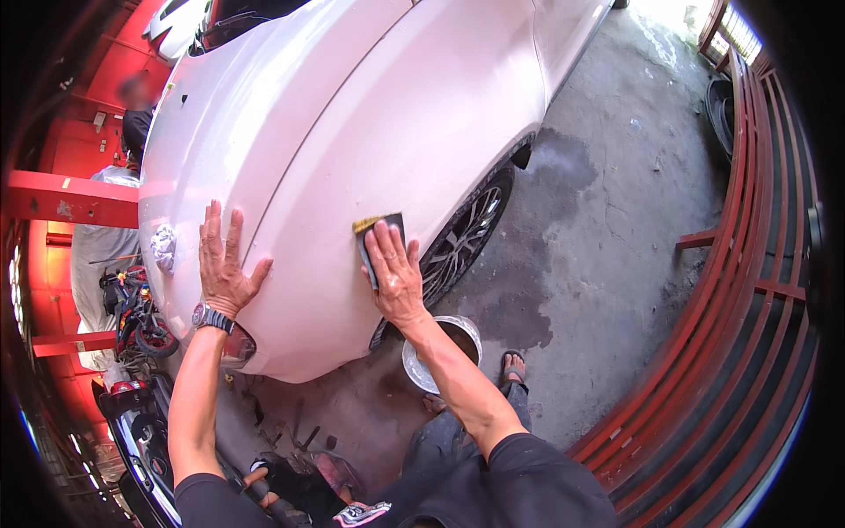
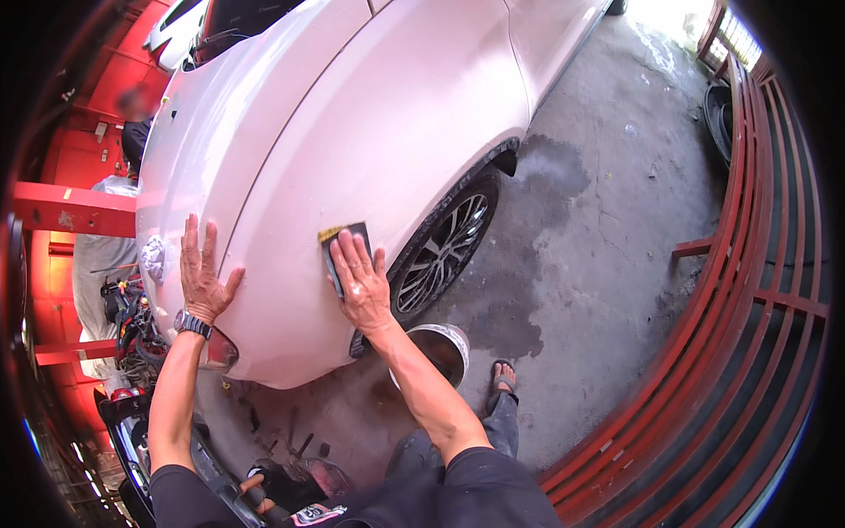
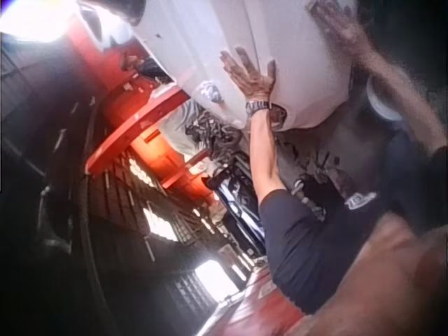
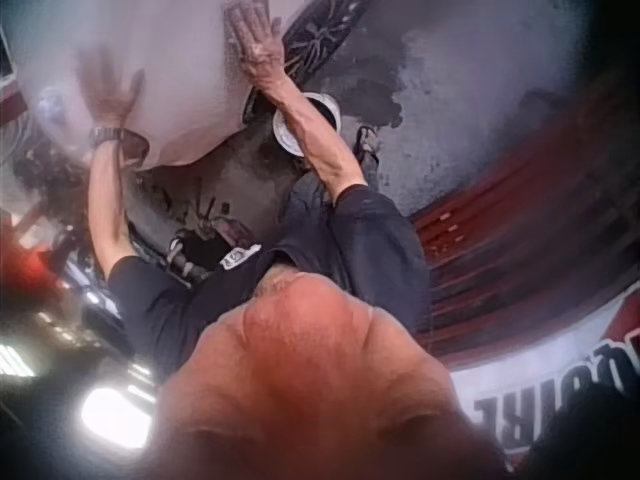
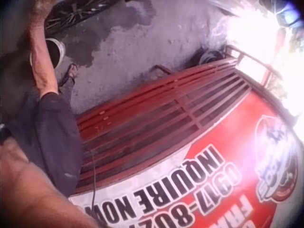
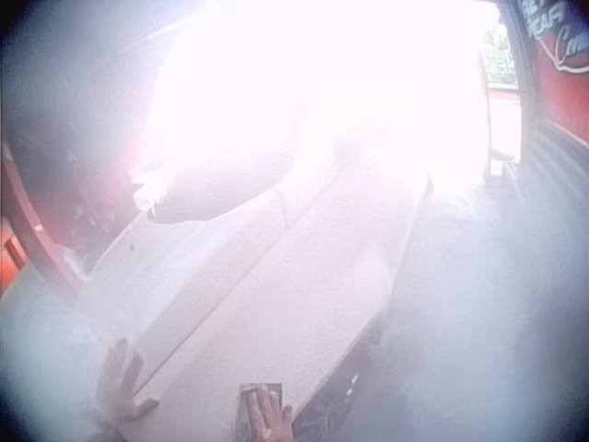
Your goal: The person scrubs the hood of a white car with a sponge and a white cloth, repeatedly dipping the sponge into a bucket of water. The person wipes the hood surface and the front grille area.
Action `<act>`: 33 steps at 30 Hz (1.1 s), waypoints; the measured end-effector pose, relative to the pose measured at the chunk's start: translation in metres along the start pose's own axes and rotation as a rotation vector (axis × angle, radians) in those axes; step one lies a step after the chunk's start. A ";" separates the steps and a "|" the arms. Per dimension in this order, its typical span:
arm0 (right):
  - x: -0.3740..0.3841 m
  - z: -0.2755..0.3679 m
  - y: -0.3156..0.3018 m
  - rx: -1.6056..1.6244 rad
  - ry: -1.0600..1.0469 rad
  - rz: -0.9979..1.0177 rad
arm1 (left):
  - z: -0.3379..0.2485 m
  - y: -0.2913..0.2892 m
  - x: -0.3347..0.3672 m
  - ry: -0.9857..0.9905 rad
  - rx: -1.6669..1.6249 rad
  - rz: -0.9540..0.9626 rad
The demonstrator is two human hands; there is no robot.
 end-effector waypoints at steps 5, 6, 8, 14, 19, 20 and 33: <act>0.117 -0.100 -0.027 -0.119 -0.029 -0.231 | 0.002 0.000 0.013 0.025 -0.023 -0.034; 0.140 -0.110 -0.040 -0.116 0.056 -0.265 | 0.001 0.002 0.013 0.026 -0.025 -0.040; 0.152 -0.110 -0.058 -0.062 0.161 -0.251 | 0.001 0.001 0.012 0.031 -0.026 -0.043; 0.052 -0.116 -0.046 0.467 0.774 -0.641 | 0.000 0.001 0.005 0.029 -0.026 -0.064; 0.065 -0.084 -0.052 -0.015 0.250 -0.610 | -0.005 0.008 0.015 0.067 -0.042 -0.127; 0.066 -0.074 -0.039 -0.054 0.181 -0.522 | -0.006 0.007 0.016 0.069 -0.041 -0.127; 0.154 -0.104 -0.042 -0.013 0.174 -0.368 | -0.002 0.005 0.012 0.084 -0.037 -0.125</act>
Point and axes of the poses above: each hand's wrist, its own x-axis towards the middle knuckle, its own y-axis out of the palm, z = x × y, the point moved 2 cm from there along x, towards the middle knuckle, and after that the axes turned 8 degrees about -x, right-handed, at the moved point
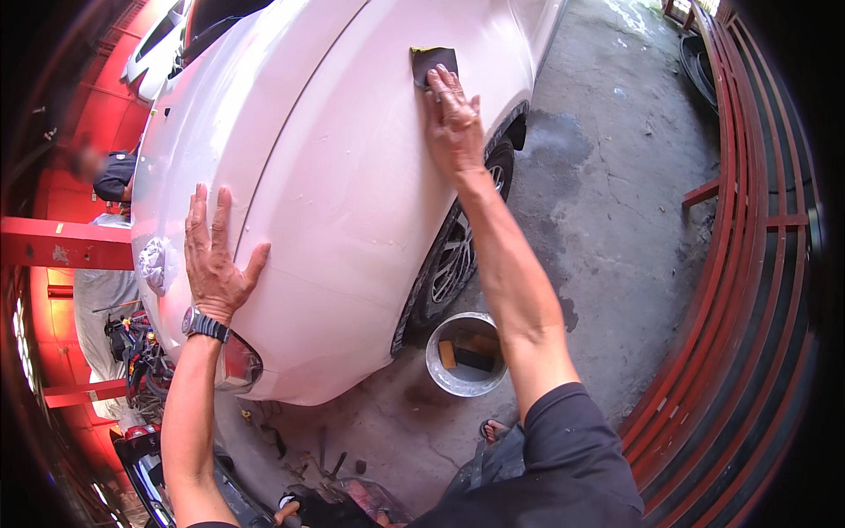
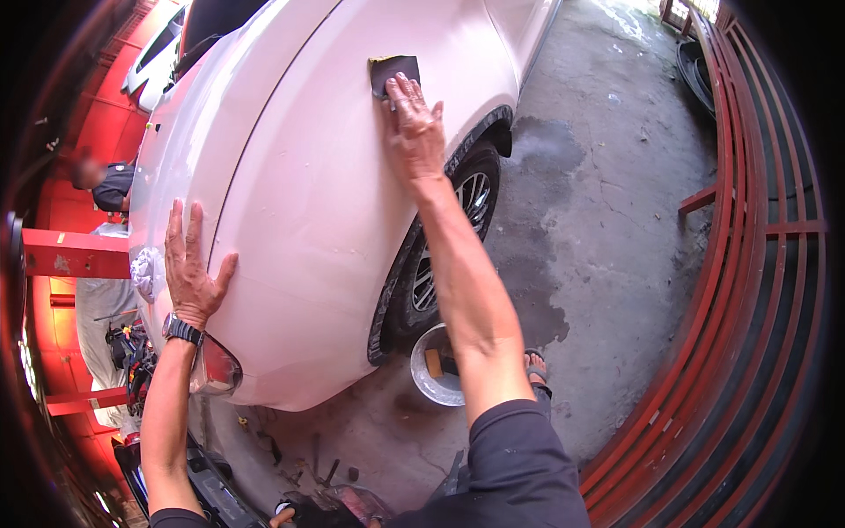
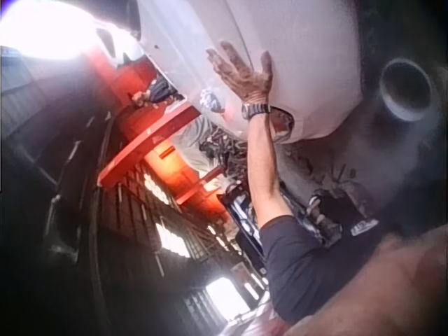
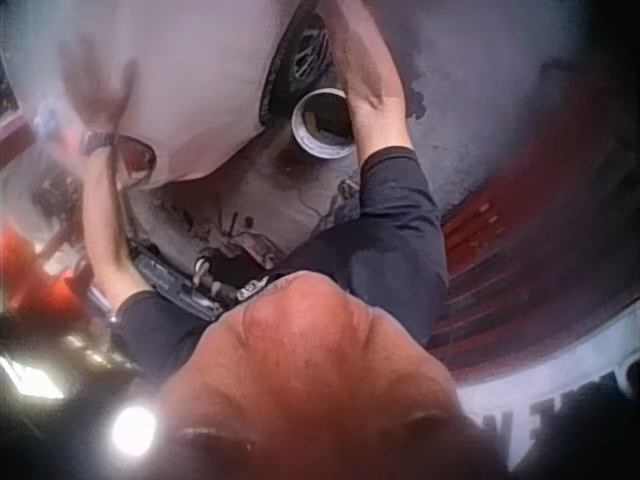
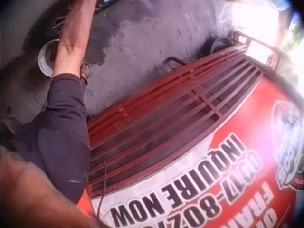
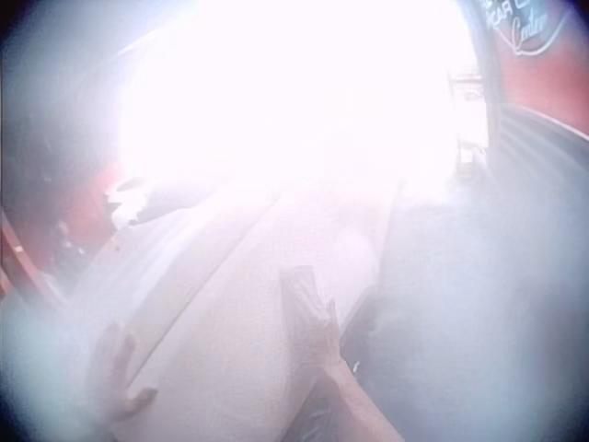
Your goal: The person scrubs the hood of a white car with a sponge and a white cloth, repeatedly dipping the sponge into a bucket of water. The person wipes the hood surface and the front grille area.
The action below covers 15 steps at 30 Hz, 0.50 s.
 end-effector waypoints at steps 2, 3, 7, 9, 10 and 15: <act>-0.041 0.016 0.020 -0.055 0.006 -0.013 | -0.002 0.002 -0.003 -0.018 -0.001 0.023; -0.082 0.032 0.027 -0.091 -0.137 -0.010 | 0.000 -0.001 -0.003 -0.031 0.009 0.028; -0.136 0.036 0.013 -0.120 -0.504 0.089 | 0.003 -0.010 -0.011 -0.049 0.040 0.036; -0.063 0.000 0.006 -0.084 -0.464 0.008 | -0.001 -0.004 -0.002 -0.026 0.035 0.027; -0.026 -0.011 0.001 -0.075 -0.461 -0.063 | -0.001 -0.001 0.001 -0.017 0.032 0.019; 0.005 -0.004 0.017 0.017 0.170 -0.034 | -0.003 0.000 0.002 -0.022 0.023 0.038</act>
Point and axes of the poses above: each hand's wrist, its own x-axis towards the middle knuckle, its own y-axis out of the palm, z = x × y, the point moved 2 cm from there along x, towards the middle knuckle, and after that the axes turned 8 degrees about -x, right-handed, at the moved point
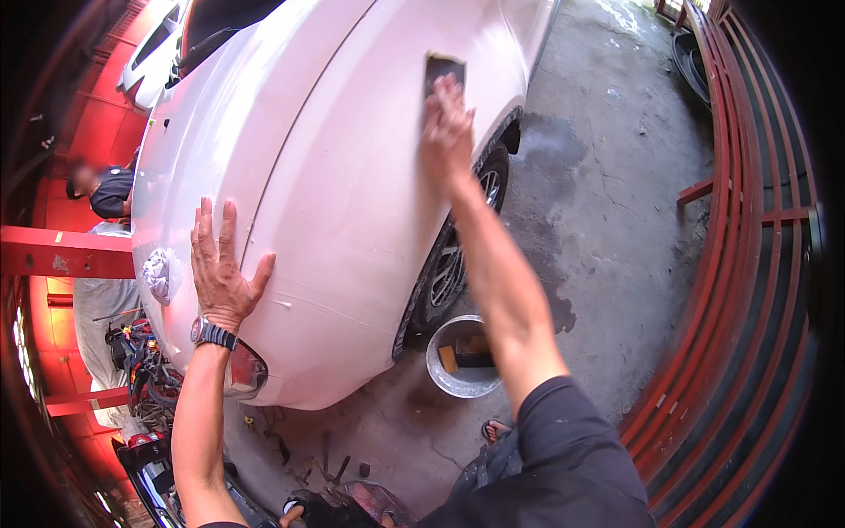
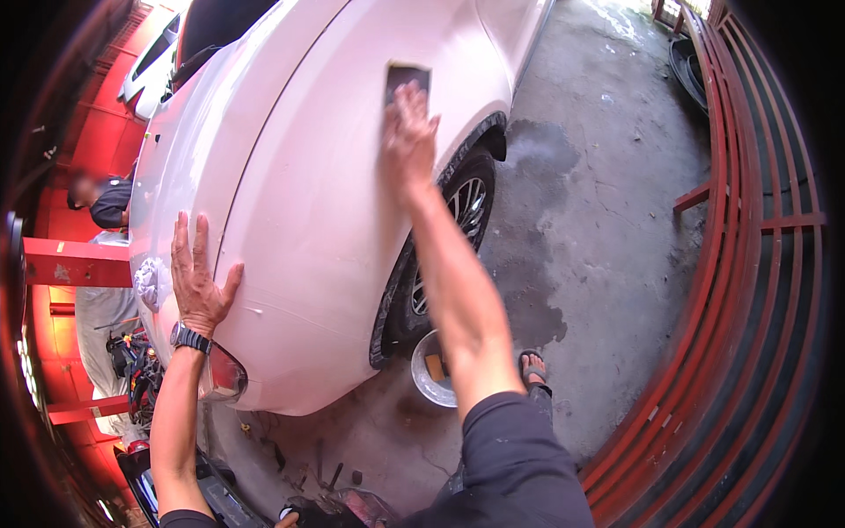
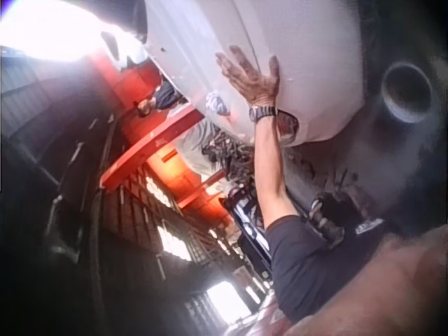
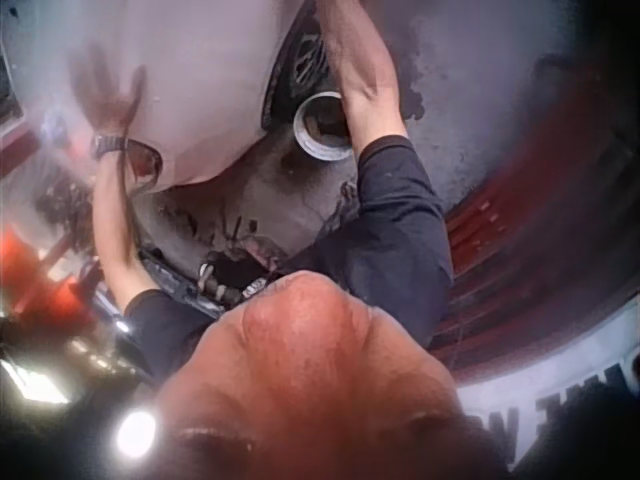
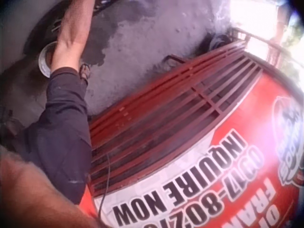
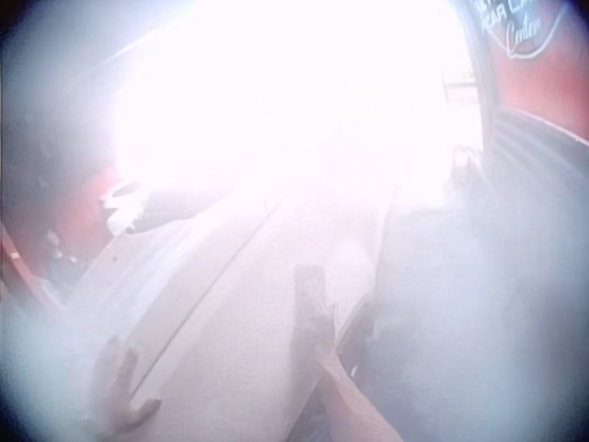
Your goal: The person scrubs the hood of a white car with a sponge and a white cloth, repeatedly dipping the sponge into a bucket of water. The person wipes the hood surface and the front grille area.
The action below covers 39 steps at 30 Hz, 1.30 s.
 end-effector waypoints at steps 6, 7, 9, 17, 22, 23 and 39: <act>-0.124 -0.002 -0.017 -0.290 -0.755 0.131 | 0.005 -0.010 -0.013 -0.021 0.035 0.011; -0.081 -0.027 -0.016 -0.258 -0.724 0.055 | 0.002 -0.006 -0.007 0.001 0.022 0.001; 0.010 -0.050 -0.026 -0.088 -0.350 0.120 | 0.000 0.000 0.000 0.023 0.012 -0.028; -0.146 0.014 -0.001 0.001 -0.314 0.103 | 0.006 -0.007 -0.013 -0.021 0.034 0.012; -0.020 -0.061 -0.026 0.039 -0.265 0.230 | -0.001 -0.001 -0.001 0.022 -0.001 -0.018; 0.027 -0.066 -0.028 0.187 -0.065 0.232 | -0.002 0.000 0.002 0.022 -0.002 -0.032; 0.034 -0.062 -0.035 0.102 0.337 0.144 | -0.002 0.001 0.006 0.030 -0.006 -0.034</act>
Point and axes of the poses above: each hand's wrist, its own x-axis towards the middle knuckle, its own y-axis out of the palm, z = x × y, the point moved 2 cm from there along x, towards the middle knuckle, and after that the axes turned 8 degrees about -x, right-handed, at the moved point
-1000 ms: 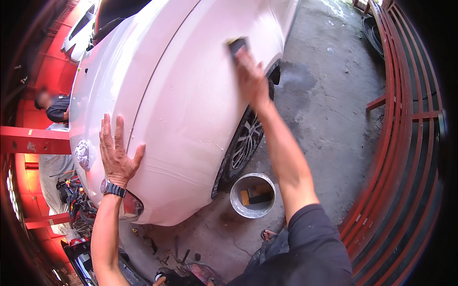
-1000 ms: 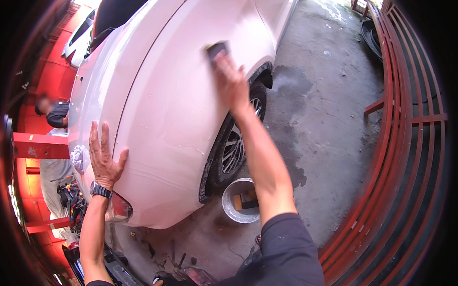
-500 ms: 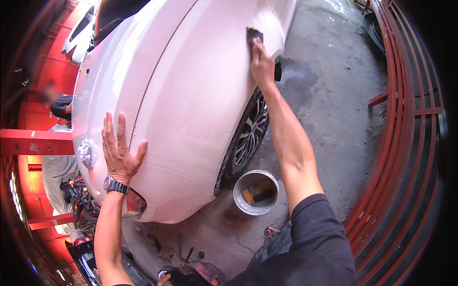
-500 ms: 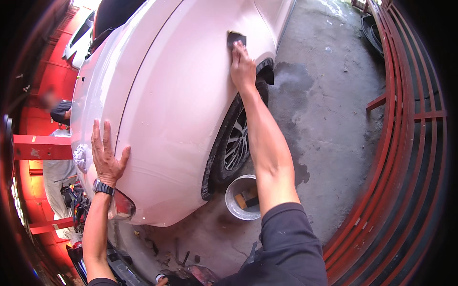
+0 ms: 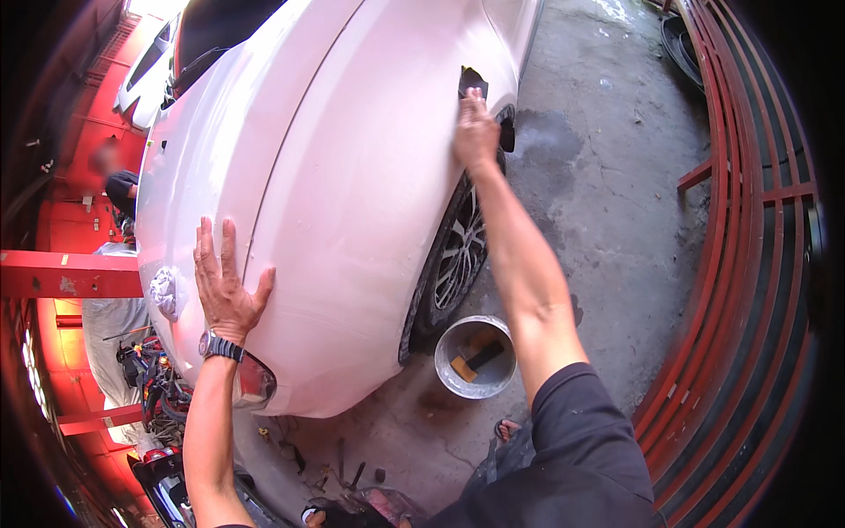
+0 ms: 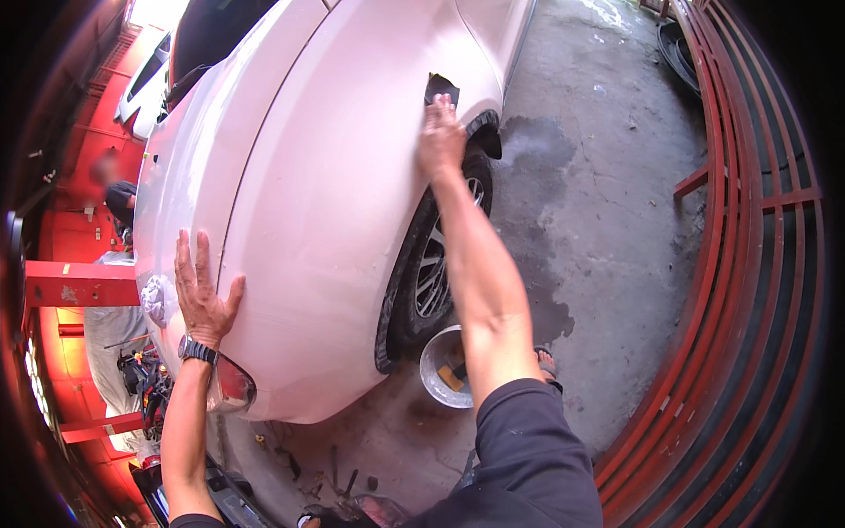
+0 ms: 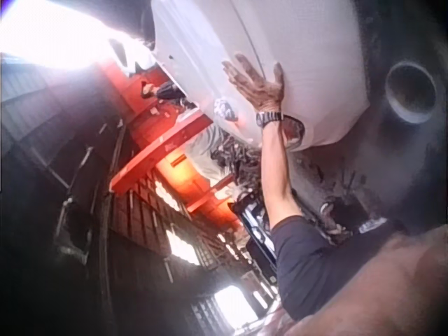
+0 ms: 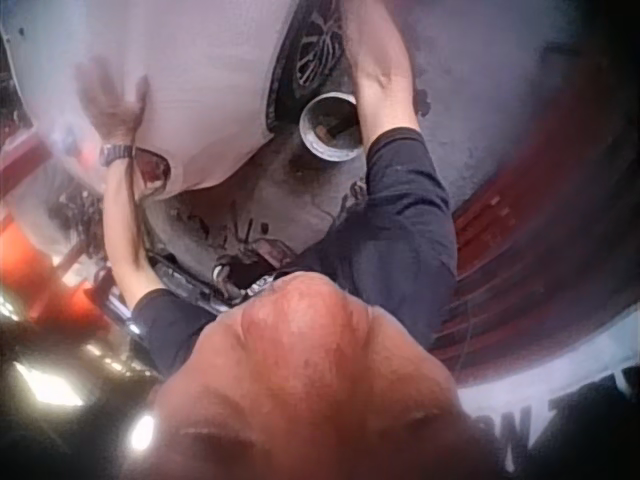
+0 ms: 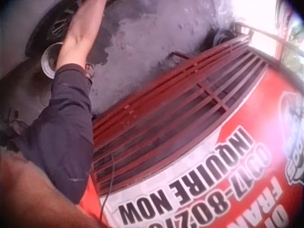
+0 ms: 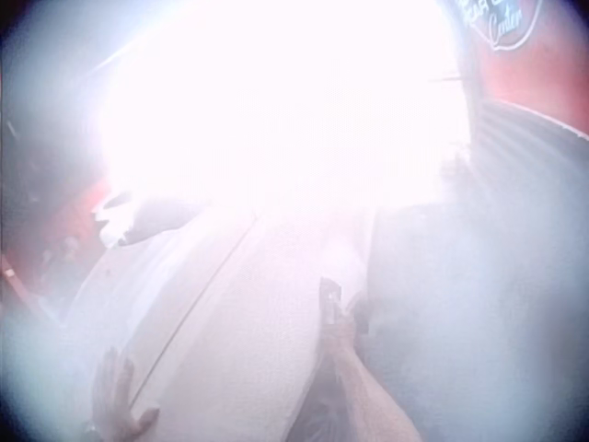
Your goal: The person scrubs the hood of a white car with a sponge and a white cloth, repeatedly dipping the sponge into a bucket of water. The person wipes the hood surface and the front grille area.
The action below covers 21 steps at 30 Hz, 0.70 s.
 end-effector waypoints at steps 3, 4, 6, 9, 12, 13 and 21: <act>-0.109 0.002 0.038 -0.091 -0.352 -0.126 | 0.001 -0.001 -0.012 -0.023 0.021 0.034; -0.152 -0.001 0.050 -0.041 -0.535 -0.128 | 0.003 -0.006 -0.013 -0.032 0.042 0.038; -0.196 -0.002 0.044 -0.177 -0.666 0.015 | 0.004 -0.016 -0.019 -0.050 0.053 0.049; -0.089 -0.028 0.024 -0.106 -0.720 -0.101 | -0.001 -0.007 -0.006 -0.022 0.033 0.027; 0.012 -0.007 0.001 -0.010 -0.201 -0.119 | -0.001 0.001 -0.003 -0.008 0.006 -0.002; 0.013 0.002 0.008 0.036 -0.070 -0.107 | -0.001 -0.001 -0.003 -0.003 -0.005 0.002; -0.203 0.009 0.051 -0.398 -1.045 0.012 | 0.005 -0.008 -0.016 -0.057 0.037 0.042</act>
Point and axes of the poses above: each hand's wrist, its own x-axis towards the middle knuckle, its own y-axis out of the palm, z = x × y, the point moved 2 cm from there along x, towards the middle knuckle, and after that the axes turned 8 degrees about -x, right-handed, at the moved point
